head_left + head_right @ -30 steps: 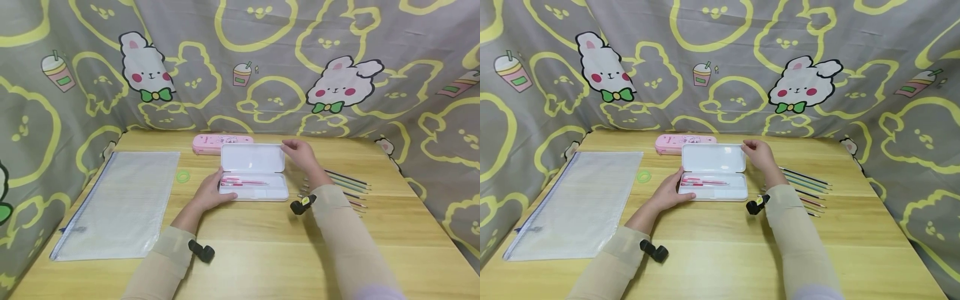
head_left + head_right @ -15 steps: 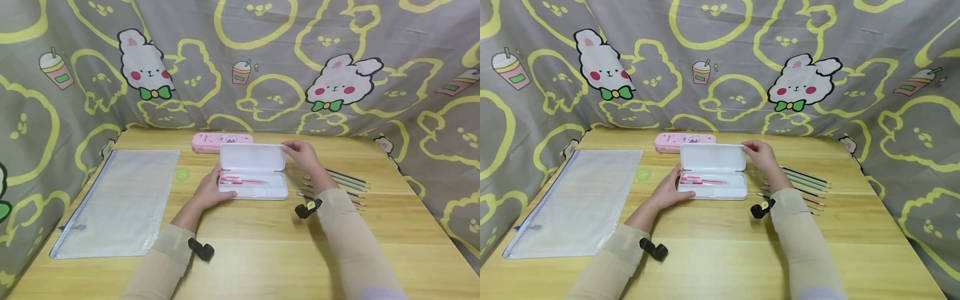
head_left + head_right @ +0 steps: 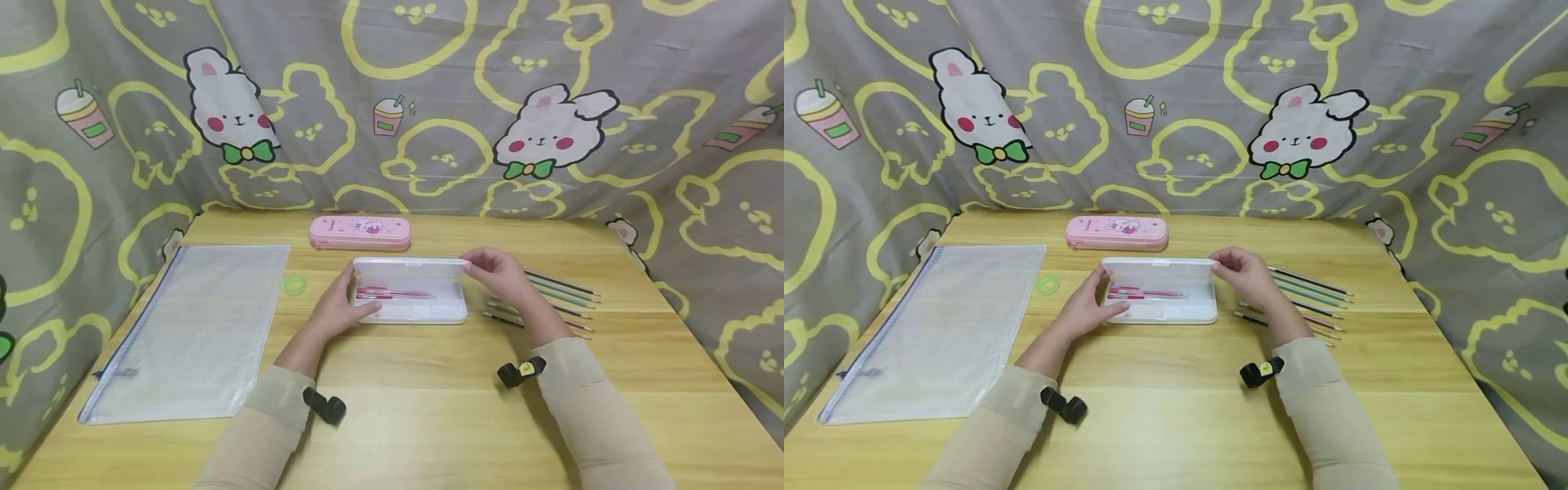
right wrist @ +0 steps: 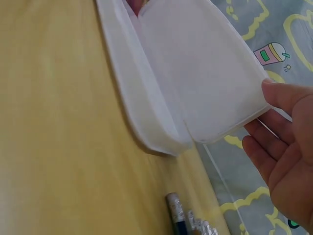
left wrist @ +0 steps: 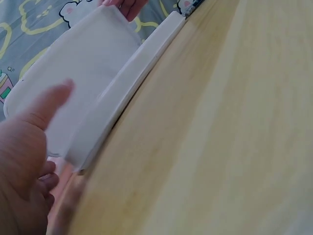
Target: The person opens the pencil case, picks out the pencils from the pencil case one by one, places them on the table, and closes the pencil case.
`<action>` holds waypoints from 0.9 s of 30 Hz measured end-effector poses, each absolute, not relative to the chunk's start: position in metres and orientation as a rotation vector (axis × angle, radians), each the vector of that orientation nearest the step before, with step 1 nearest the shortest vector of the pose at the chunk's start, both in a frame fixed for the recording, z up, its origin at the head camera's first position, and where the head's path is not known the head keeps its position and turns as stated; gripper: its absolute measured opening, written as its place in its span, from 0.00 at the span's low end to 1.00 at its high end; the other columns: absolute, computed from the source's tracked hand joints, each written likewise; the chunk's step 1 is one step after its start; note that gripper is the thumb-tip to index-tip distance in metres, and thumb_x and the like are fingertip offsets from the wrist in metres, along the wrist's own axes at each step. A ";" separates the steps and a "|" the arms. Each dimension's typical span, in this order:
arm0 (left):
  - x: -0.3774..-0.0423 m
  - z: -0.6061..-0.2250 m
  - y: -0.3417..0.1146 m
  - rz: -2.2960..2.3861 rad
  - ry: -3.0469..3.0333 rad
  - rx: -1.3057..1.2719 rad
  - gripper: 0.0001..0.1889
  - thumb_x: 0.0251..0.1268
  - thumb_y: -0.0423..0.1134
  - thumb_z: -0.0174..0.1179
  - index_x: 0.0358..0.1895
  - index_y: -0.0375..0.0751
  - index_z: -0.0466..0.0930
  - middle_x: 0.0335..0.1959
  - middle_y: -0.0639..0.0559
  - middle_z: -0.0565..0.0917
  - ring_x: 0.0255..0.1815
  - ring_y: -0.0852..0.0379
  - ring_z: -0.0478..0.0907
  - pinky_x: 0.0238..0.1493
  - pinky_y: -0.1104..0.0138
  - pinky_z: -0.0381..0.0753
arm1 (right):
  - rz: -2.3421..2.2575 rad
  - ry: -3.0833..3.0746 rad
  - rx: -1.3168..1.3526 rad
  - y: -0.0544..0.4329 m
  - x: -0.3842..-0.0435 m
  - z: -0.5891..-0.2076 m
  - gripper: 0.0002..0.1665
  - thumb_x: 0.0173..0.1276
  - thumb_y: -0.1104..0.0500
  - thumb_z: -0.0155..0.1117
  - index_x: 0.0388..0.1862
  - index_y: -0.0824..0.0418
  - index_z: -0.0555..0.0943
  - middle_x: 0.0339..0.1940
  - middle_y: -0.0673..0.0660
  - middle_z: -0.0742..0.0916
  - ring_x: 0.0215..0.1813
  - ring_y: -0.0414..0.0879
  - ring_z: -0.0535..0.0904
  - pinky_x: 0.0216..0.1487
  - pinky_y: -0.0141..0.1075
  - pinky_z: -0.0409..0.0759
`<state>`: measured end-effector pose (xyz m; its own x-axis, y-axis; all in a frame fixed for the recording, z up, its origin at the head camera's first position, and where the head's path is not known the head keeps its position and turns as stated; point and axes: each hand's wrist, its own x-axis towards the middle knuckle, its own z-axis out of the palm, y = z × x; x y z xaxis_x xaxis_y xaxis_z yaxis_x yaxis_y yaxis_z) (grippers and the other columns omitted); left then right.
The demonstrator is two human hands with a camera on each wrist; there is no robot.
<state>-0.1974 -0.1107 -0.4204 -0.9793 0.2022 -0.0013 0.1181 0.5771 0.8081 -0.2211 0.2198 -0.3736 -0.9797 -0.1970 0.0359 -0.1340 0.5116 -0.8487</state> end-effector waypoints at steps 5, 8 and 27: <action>-0.198 -0.405 -0.114 1.430 2.730 0.289 0.48 0.63 0.57 0.63 0.79 0.42 0.47 0.80 0.41 0.53 0.80 0.39 0.49 0.78 0.45 0.50 | -1.490 2.655 -0.345 0.221 -0.208 -0.380 0.22 0.72 0.49 0.61 0.52 0.65 0.82 0.55 0.62 0.86 0.54 0.43 0.81 0.53 0.28 0.79; -0.198 -0.401 -0.115 1.425 2.724 0.339 0.42 0.70 0.59 0.53 0.78 0.40 0.50 0.80 0.42 0.54 0.80 0.40 0.50 0.79 0.47 0.49 | -1.507 2.651 -0.376 0.219 -0.202 -0.386 0.21 0.74 0.50 0.57 0.49 0.67 0.83 0.56 0.63 0.86 0.59 0.51 0.81 0.59 0.35 0.78; -0.189 -0.418 -0.116 1.341 2.626 0.377 0.46 0.65 0.54 0.62 0.77 0.35 0.49 0.80 0.43 0.50 0.81 0.46 0.46 0.80 0.54 0.46 | -1.214 2.600 -0.399 0.218 -0.194 -0.404 0.46 0.66 0.46 0.67 0.75 0.65 0.62 0.79 0.64 0.60 0.79 0.60 0.56 0.78 0.52 0.54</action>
